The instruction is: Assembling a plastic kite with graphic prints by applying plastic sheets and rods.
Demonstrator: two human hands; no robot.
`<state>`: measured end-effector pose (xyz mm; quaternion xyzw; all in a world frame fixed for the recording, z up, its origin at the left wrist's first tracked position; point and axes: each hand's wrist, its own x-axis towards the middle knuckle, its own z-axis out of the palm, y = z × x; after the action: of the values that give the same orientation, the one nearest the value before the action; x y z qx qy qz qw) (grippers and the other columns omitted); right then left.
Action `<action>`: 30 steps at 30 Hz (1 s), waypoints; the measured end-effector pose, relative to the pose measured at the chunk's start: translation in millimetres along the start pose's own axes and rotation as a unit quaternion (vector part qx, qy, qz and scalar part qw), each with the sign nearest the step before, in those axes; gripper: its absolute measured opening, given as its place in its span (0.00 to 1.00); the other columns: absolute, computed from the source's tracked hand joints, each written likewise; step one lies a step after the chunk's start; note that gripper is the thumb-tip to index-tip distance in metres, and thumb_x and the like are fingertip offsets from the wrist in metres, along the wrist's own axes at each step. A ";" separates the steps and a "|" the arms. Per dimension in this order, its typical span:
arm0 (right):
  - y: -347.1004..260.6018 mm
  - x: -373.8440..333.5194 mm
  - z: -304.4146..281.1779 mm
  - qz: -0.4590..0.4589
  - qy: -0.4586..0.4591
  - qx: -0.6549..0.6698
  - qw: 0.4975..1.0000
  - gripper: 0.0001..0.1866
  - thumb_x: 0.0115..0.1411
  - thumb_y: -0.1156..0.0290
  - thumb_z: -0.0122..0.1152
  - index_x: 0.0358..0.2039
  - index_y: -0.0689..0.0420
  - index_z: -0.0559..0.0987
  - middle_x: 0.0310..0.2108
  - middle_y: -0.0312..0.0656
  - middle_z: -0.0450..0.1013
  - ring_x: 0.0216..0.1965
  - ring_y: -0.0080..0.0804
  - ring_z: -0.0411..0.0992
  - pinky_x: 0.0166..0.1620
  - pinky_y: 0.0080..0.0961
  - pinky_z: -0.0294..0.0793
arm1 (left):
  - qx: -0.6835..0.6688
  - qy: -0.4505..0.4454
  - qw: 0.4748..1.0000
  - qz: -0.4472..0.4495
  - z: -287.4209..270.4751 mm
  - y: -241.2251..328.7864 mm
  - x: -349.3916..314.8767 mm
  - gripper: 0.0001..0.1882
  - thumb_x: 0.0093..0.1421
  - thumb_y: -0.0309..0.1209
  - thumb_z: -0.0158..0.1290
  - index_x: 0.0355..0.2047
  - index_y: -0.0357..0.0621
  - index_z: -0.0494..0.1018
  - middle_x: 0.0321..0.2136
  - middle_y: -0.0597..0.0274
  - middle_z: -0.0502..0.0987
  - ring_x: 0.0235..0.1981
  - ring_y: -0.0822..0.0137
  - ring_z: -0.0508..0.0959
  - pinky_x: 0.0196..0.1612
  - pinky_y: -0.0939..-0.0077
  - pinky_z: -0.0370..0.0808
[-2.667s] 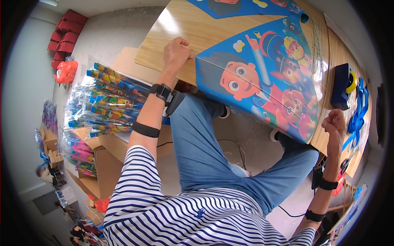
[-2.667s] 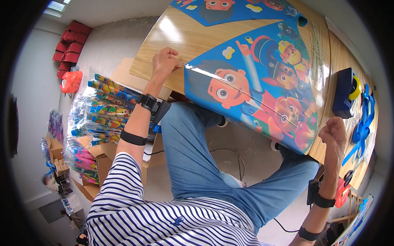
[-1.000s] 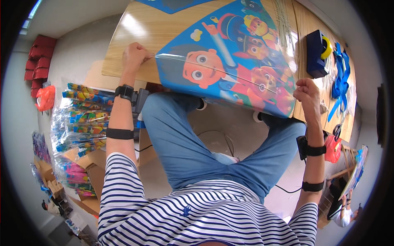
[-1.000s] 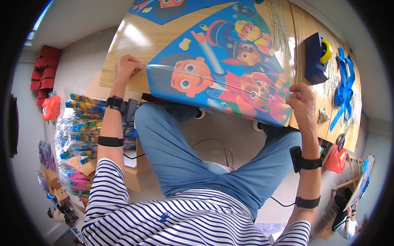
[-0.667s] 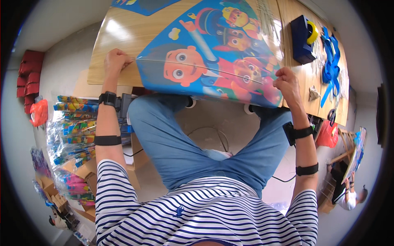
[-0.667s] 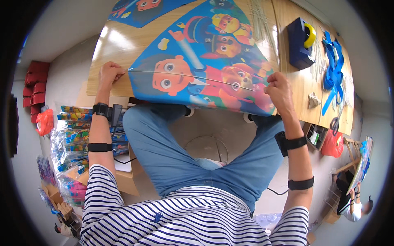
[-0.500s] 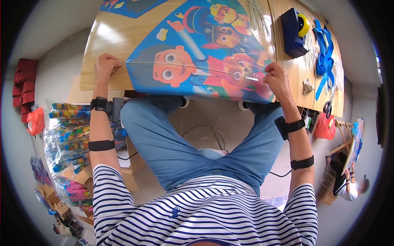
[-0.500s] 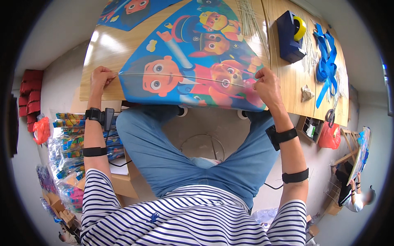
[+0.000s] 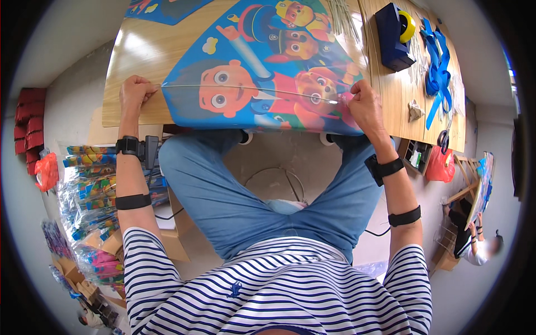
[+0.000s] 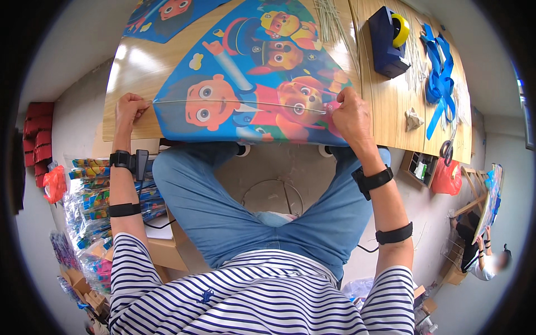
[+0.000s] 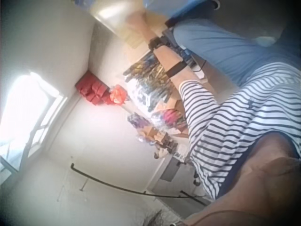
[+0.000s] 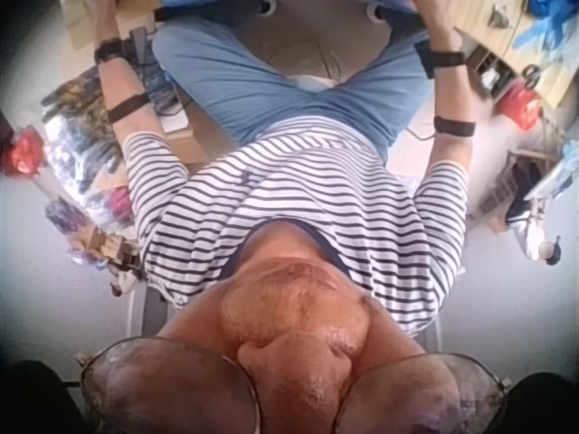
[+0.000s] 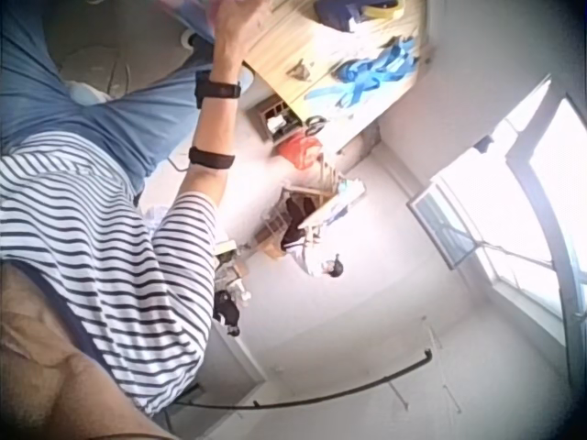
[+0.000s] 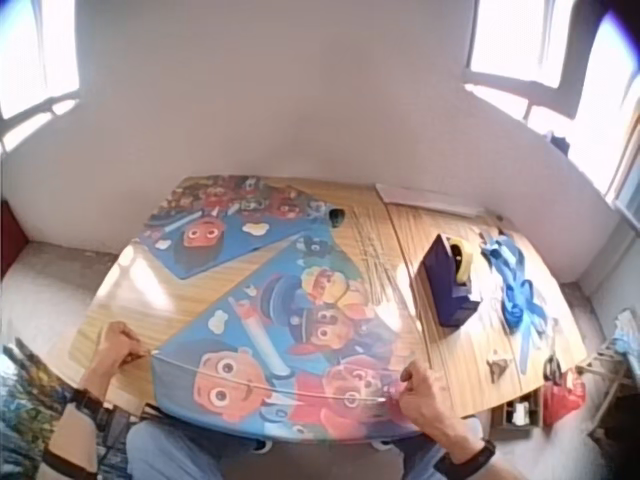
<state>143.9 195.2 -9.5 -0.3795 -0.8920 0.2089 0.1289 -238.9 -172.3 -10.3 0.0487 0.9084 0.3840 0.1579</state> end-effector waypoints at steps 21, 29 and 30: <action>-10.6 -9.6 5.7 -0.062 0.009 -0.105 0.992 0.12 0.50 0.81 0.53 0.37 0.59 0.71 0.28 0.58 0.76 0.35 0.60 0.75 0.38 0.50 0.72 | -0.007 -0.006 1.000 0.020 0.3 -5.1 2.0 0.10 0.43 0.22 0.65 0.25 0.36 0.75 0.17 0.63 0.77 0.17 0.76 0.73 0.20 0.82 0.68; -36.5 -4.4 0.3 0.008 -0.060 -0.146 0.987 0.13 0.52 0.80 0.51 0.40 0.58 0.70 0.32 0.61 0.75 0.39 0.63 0.73 0.41 0.52 0.69 | 0.024 0.009 1.000 0.008 -4.2 -4.7 -0.5 0.11 0.42 0.23 0.66 0.24 0.36 0.75 0.17 0.62 0.77 0.18 0.74 0.74 0.21 0.80 0.69; -32.9 -2.2 0.9 0.009 -0.061 -0.164 0.985 0.13 0.53 0.77 0.54 0.40 0.58 0.70 0.32 0.60 0.76 0.39 0.62 0.74 0.41 0.52 0.70 | 0.026 0.016 1.000 0.007 -3.6 -5.2 -0.5 0.11 0.42 0.23 0.66 0.24 0.36 0.75 0.17 0.62 0.77 0.18 0.74 0.74 0.21 0.80 0.69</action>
<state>124.5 172.8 5.0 -0.3905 -0.9168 0.0837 0.0083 -239.4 -178.6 -11.6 0.0530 0.9201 0.3623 0.1394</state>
